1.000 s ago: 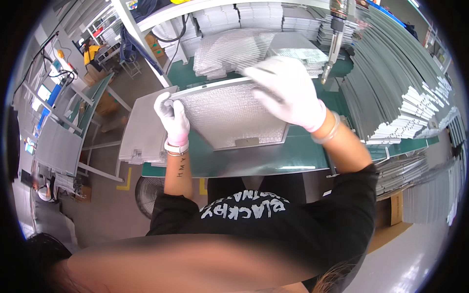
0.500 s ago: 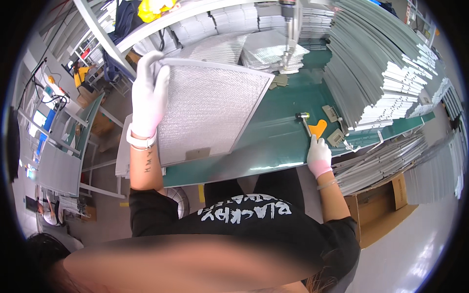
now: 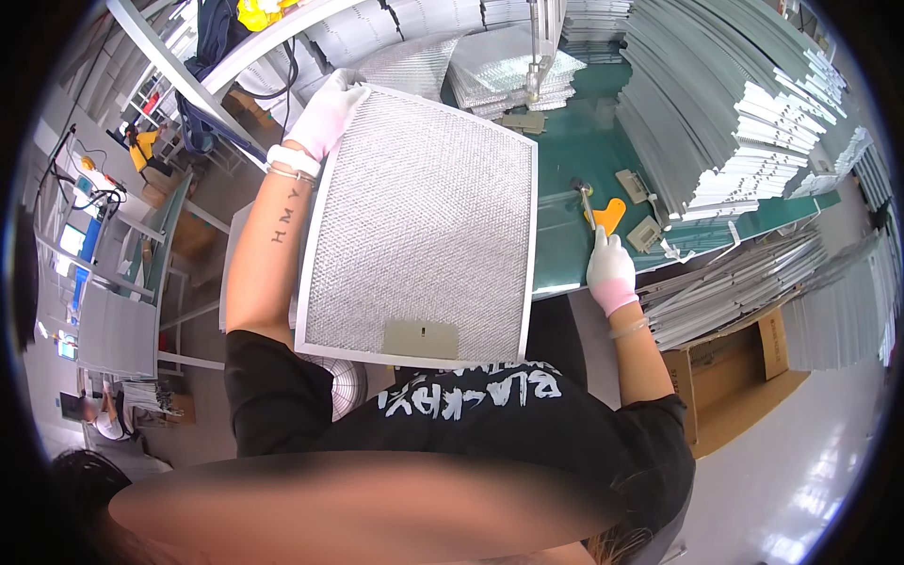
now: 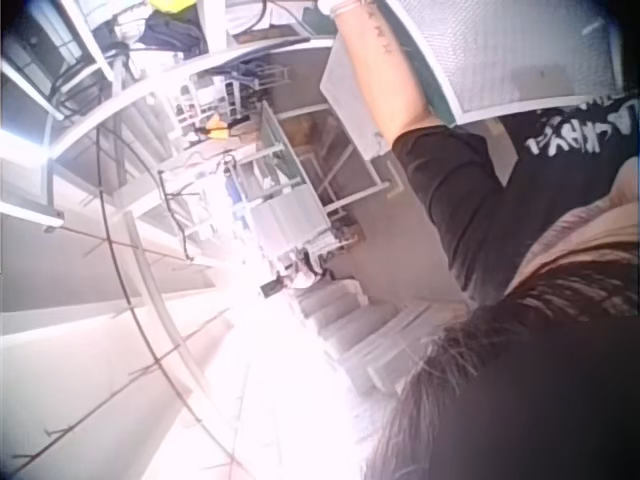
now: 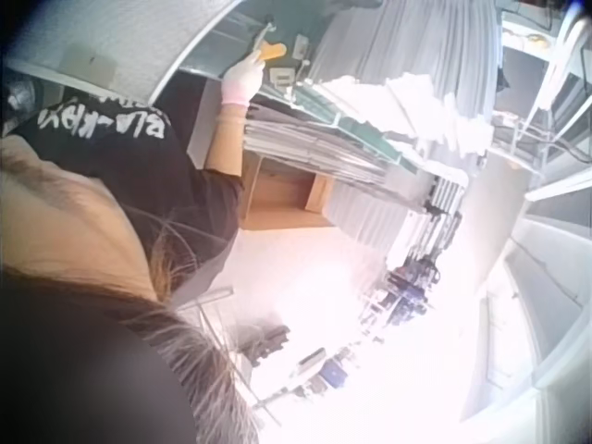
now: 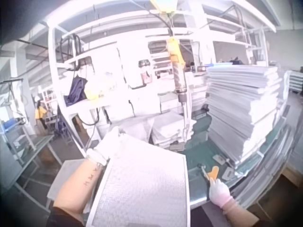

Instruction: Assemble metal frames onto mesh filters and secure them using an electric screwdriver.

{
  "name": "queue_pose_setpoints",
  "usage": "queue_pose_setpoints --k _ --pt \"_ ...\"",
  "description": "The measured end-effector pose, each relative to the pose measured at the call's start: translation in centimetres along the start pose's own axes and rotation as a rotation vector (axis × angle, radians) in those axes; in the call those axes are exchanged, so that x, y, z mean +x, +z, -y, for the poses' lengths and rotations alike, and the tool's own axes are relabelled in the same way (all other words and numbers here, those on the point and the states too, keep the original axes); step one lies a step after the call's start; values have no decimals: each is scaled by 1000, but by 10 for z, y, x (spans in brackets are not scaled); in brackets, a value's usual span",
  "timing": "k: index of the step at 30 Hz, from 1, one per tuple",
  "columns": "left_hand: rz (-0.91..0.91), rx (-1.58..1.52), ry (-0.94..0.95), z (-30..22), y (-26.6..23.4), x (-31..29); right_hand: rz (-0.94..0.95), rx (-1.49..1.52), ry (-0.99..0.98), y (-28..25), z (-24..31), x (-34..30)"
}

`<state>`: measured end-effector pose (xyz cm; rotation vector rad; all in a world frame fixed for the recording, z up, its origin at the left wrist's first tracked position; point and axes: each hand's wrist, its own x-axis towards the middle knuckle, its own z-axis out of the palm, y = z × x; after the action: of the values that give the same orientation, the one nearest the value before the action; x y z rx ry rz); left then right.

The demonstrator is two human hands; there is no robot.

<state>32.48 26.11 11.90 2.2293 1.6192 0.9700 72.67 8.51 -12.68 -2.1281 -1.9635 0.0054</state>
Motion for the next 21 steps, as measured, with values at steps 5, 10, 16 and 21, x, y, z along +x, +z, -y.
queue_pose_setpoints --k 5,10,16,21 --pt "10 5 18 14 -1 9 -8 11 -1 2 -3 1" --pt "46 48 297 -56 -19 -15 -111 648 32 16 -9 -9" --pt "333 372 815 -109 34 -61 -91 1126 76 18 28 -26" --pt "175 459 1010 -94 59 -72 -10 1612 54 -11 55 -35"
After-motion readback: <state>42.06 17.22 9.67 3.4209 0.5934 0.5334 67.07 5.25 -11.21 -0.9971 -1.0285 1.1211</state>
